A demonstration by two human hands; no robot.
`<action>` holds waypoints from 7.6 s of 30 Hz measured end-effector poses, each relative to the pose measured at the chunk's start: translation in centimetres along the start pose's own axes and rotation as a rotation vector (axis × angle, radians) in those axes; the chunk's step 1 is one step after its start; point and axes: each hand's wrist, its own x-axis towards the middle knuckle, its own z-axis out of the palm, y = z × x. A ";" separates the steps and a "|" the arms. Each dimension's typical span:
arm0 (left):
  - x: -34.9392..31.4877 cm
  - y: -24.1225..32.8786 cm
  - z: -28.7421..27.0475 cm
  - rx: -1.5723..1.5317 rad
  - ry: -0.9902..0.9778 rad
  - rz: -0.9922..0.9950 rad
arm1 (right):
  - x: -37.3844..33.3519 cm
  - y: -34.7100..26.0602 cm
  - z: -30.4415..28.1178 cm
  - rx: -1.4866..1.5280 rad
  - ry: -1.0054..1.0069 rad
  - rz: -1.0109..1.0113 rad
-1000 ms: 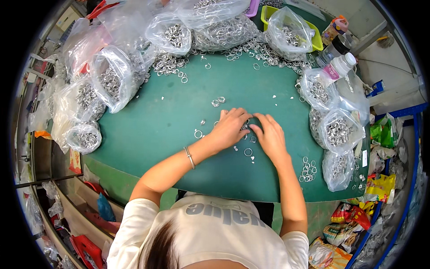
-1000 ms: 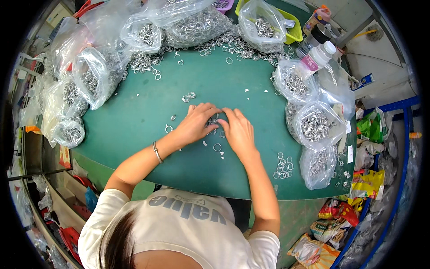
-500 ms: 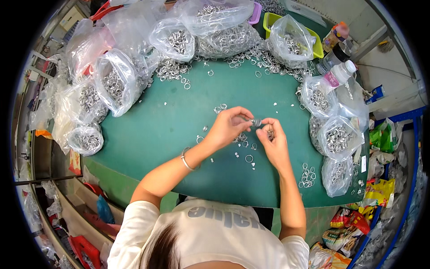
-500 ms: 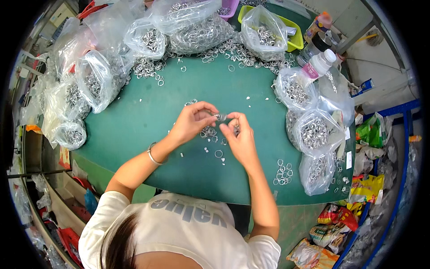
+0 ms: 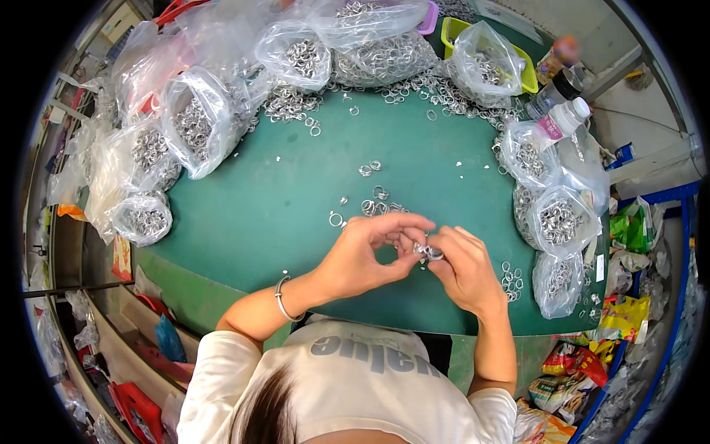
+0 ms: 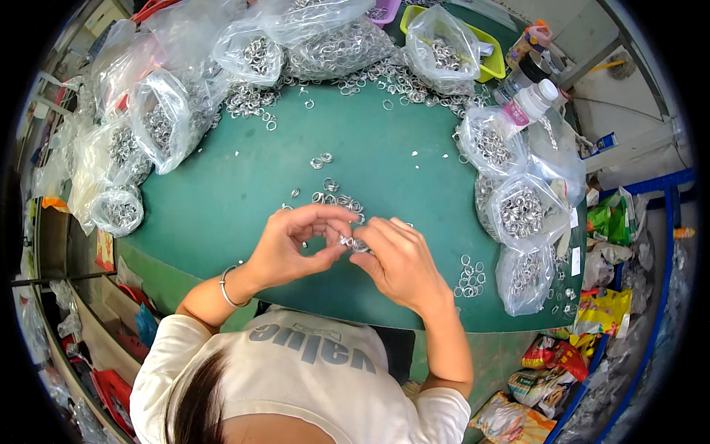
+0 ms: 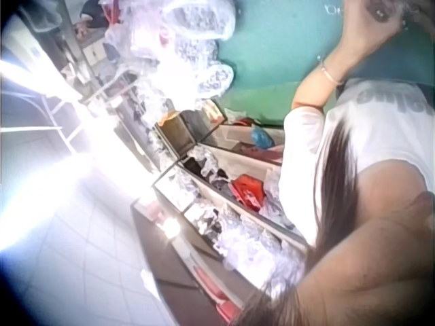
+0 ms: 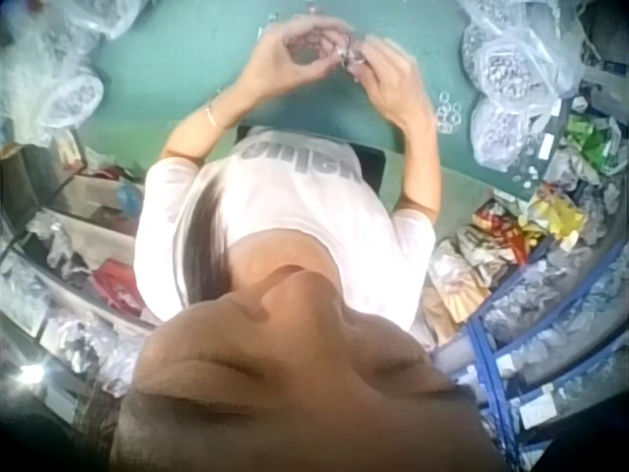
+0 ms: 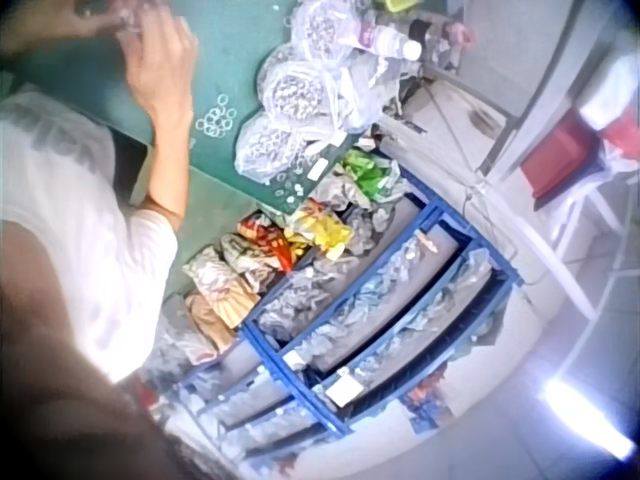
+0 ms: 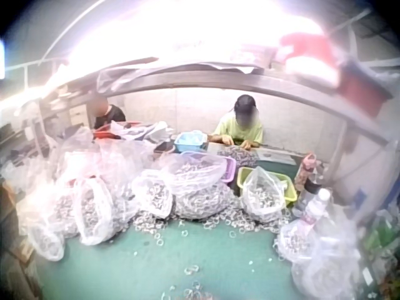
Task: The person picks up small metal rings and fits them onto larger metal components by hand on a workstation table.
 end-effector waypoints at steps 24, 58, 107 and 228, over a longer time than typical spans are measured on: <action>-5.4 -0.9 1.7 -0.213 0.122 -0.023 | -3.7 -4.4 4.0 0.640 0.071 0.442; -10.3 -1.0 1.7 0.338 0.222 0.217 | -6.4 -6.6 7.3 0.283 0.304 0.249; -12.6 -0.8 1.3 0.308 0.157 0.112 | -7.0 -7.7 9.0 0.103 0.109 0.128; 2.9 -7.2 -6.1 0.002 0.193 -0.266 | 5.4 4.9 7.7 0.705 0.049 0.605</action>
